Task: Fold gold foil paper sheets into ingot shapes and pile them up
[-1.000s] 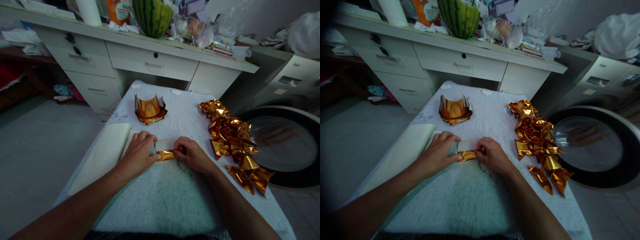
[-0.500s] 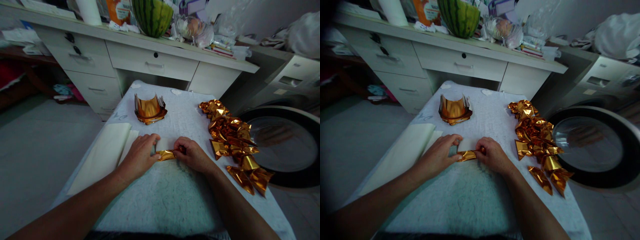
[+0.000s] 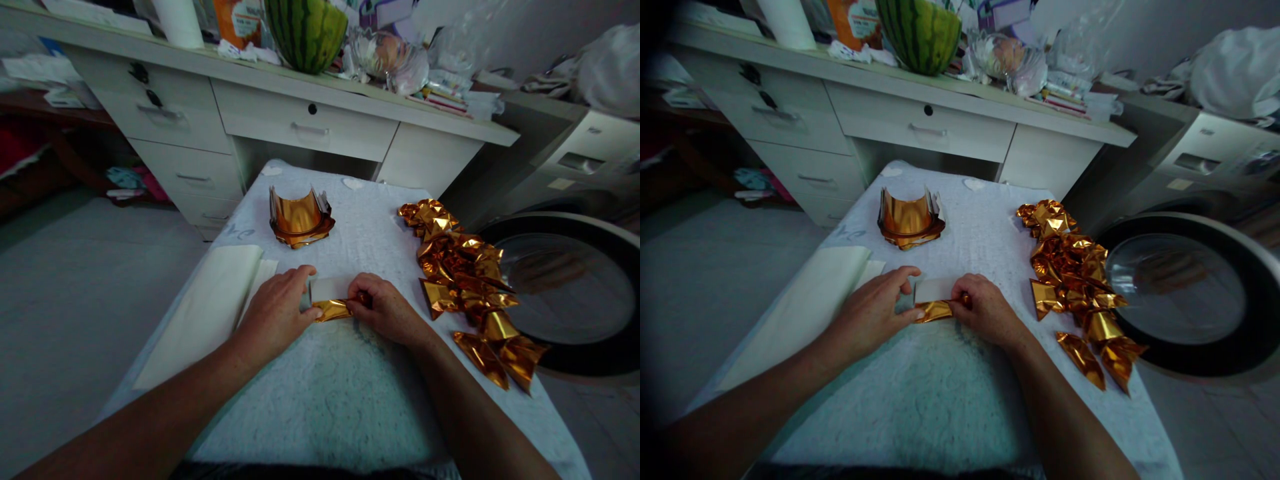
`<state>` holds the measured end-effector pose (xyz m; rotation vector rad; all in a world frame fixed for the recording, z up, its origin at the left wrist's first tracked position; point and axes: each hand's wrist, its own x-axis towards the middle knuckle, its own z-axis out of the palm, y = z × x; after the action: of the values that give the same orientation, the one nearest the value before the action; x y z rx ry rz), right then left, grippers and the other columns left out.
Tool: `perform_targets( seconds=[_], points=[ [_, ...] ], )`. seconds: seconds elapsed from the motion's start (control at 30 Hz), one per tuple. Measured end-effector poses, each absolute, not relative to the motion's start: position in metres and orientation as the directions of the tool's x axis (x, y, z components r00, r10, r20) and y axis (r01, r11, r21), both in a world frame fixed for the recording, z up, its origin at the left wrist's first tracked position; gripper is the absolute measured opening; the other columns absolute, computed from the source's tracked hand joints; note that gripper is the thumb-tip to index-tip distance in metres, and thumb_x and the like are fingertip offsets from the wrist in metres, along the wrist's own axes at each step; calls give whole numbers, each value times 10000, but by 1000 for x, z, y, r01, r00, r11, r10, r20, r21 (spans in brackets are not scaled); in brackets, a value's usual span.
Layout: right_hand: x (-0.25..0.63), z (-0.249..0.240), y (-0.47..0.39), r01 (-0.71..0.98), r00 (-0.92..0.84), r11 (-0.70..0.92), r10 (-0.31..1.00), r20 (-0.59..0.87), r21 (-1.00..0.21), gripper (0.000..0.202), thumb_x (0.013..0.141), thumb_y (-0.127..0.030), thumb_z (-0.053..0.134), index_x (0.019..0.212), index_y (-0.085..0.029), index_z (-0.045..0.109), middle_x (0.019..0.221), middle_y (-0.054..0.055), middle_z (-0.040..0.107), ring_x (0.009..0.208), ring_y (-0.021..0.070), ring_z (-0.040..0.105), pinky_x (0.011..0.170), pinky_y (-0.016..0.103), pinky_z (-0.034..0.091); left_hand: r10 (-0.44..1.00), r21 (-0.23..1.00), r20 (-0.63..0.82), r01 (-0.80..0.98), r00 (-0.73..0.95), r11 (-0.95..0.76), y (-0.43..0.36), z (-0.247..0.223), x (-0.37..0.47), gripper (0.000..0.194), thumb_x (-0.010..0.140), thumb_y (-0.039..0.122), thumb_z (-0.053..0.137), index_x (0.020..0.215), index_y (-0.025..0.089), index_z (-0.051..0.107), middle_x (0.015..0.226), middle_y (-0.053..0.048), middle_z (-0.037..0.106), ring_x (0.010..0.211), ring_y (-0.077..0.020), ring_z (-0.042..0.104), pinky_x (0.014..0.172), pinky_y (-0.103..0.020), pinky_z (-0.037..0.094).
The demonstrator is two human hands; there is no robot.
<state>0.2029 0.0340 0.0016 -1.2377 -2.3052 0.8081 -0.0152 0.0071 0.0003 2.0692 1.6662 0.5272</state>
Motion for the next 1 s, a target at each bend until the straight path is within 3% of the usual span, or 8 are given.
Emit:
perform_targets(
  seconds=[0.37, 0.57, 1.0],
  points=[
    [202, 4, 34, 615, -535, 444, 842, 68, -652, 135, 796, -66, 608, 750, -182, 556, 739, -15, 537, 699, 125, 480, 677, 257, 354, 971, 667, 73, 713, 228, -217, 7, -6, -10, 412, 746, 118, 658, 1125, 225, 538, 1041, -41, 591, 967, -226, 618, 856, -387, 518],
    [202, 3, 34, 612, -537, 454, 840, 80, -647, 130, 796, -67, 604, 759, -182, 556, 737, -18, 537, 702, 125, 482, 679, 256, 353, 968, 724, 96, 651, 233, -229, 7, -4, -8, 535, 729, 45, 602, 1214, 246, 499, 1074, -15, 480, 873, -156, 596, 825, -344, 534],
    [203, 2, 34, 617, -526, 422, 849, 50, -664, 116, 811, -103, 603, 748, -182, 545, 731, -21, 521, 666, 114, 464, 647, 249, 341, 964, 729, 107, 640, 243, -242, 9, -6, -11, 466, 763, 114, 609, 1196, 249, 505, 1107, -23, 484, 906, -172, 588, 846, -370, 532]
  ],
)
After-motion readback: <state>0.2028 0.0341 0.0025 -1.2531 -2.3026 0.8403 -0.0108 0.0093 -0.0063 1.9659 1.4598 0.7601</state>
